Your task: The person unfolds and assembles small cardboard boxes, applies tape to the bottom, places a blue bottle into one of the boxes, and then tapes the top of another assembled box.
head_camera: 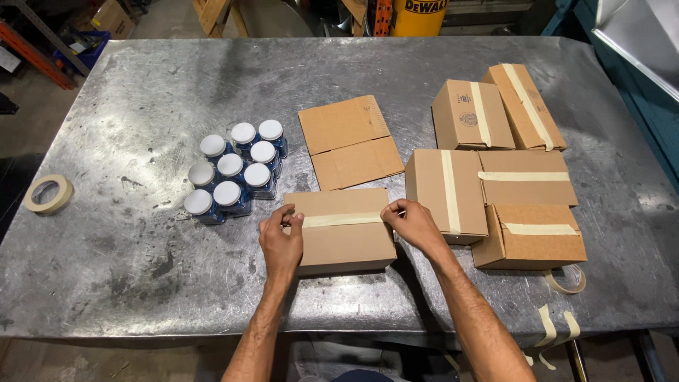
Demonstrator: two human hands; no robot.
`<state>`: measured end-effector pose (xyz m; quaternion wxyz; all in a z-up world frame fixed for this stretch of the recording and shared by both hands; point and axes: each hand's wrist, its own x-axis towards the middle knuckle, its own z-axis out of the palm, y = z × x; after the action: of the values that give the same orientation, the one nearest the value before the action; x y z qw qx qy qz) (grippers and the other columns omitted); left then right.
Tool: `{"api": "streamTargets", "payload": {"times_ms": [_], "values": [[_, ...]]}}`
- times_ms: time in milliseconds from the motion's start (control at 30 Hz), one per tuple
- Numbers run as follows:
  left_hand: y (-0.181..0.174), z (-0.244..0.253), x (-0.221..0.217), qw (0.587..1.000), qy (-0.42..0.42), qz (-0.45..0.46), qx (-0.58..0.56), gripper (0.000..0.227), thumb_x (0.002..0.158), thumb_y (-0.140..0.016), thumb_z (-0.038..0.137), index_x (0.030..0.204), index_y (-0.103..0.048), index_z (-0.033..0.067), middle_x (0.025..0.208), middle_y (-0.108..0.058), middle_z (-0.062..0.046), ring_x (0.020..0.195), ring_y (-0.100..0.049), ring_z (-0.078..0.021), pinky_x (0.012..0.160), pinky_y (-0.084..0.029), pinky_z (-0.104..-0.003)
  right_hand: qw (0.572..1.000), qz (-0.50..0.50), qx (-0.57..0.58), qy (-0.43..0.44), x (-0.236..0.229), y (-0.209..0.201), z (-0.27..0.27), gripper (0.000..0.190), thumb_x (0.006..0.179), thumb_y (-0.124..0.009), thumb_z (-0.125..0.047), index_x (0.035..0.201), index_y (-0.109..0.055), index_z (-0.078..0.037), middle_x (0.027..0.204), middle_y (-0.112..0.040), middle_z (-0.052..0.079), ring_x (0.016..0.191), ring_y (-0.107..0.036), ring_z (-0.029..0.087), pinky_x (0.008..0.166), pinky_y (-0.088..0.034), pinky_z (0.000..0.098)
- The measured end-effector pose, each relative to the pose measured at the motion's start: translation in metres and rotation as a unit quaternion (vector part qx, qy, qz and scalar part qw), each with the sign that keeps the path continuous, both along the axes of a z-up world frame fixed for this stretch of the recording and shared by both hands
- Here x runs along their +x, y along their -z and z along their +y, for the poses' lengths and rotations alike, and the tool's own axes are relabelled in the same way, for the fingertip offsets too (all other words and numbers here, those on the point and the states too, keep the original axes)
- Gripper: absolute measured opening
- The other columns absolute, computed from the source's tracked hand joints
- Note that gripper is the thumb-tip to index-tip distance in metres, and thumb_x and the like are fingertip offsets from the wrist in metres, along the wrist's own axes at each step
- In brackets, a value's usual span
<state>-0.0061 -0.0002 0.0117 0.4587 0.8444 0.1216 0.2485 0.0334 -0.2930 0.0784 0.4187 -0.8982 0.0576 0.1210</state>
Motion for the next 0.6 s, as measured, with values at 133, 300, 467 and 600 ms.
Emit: {"api": "streamTargets", "payload": {"times_ms": [133, 300, 467, 600], "values": [[-0.003, -0.004, 0.002, 1.000, 0.007, -0.002, 0.007, 0.024, 0.094, -0.084, 0.011, 0.117, -0.081, 0.0154, 0.082, -0.076, -0.003, 0.095, -0.072, -0.0262, 0.103, -0.054, -0.042, 0.999, 0.016, -0.025, -0.019, 0.012, 0.009, 0.002, 0.034, 0.092, -0.070, -0.037, 0.102, -0.085, -0.008, 0.098, -0.081, 0.018, 0.103, -0.081, 0.039, 0.099, -0.060, 0.0522], [-0.002, -0.004, 0.002, 1.000, 0.018, 0.003, 0.018, 0.023, 0.097, -0.078, 0.007, 0.119, -0.074, 0.0136, 0.084, -0.074, -0.006, 0.094, -0.074, -0.0301, 0.104, -0.054, -0.045, 0.998, 0.056, -0.028, -0.029, 0.019, 0.029, 0.003, 0.042, 0.093, -0.063, -0.049, 0.093, -0.081, -0.010, 0.105, -0.073, 0.016, 0.115, -0.077, 0.041, 0.105, -0.056, 0.0504], [-0.007, 0.003, 0.000, 0.997, -0.001, 0.054, -0.049, 0.018, 0.100, -0.075, 0.014, 0.117, -0.070, 0.0187, 0.085, -0.077, -0.004, 0.091, -0.072, -0.0280, 0.096, -0.054, -0.044, 0.997, 0.040, -0.049, -0.035, 0.011, 0.006, 0.013, 0.040, 0.090, -0.070, -0.043, 0.100, -0.086, -0.007, 0.103, -0.072, 0.023, 0.114, -0.075, 0.047, 0.102, -0.056, 0.0512], [-0.002, 0.004, 0.005, 0.997, -0.016, 0.048, -0.055, 0.021, 0.099, -0.077, 0.014, 0.116, -0.066, 0.0193, 0.084, -0.077, -0.007, 0.091, -0.073, -0.0325, 0.091, -0.054, -0.046, 0.996, 0.024, -0.067, -0.047, 0.016, 0.011, 0.010, 0.039, 0.086, -0.077, -0.042, 0.097, -0.089, -0.007, 0.086, -0.075, 0.023, 0.102, -0.076, 0.046, 0.093, -0.058, 0.0512]]}}
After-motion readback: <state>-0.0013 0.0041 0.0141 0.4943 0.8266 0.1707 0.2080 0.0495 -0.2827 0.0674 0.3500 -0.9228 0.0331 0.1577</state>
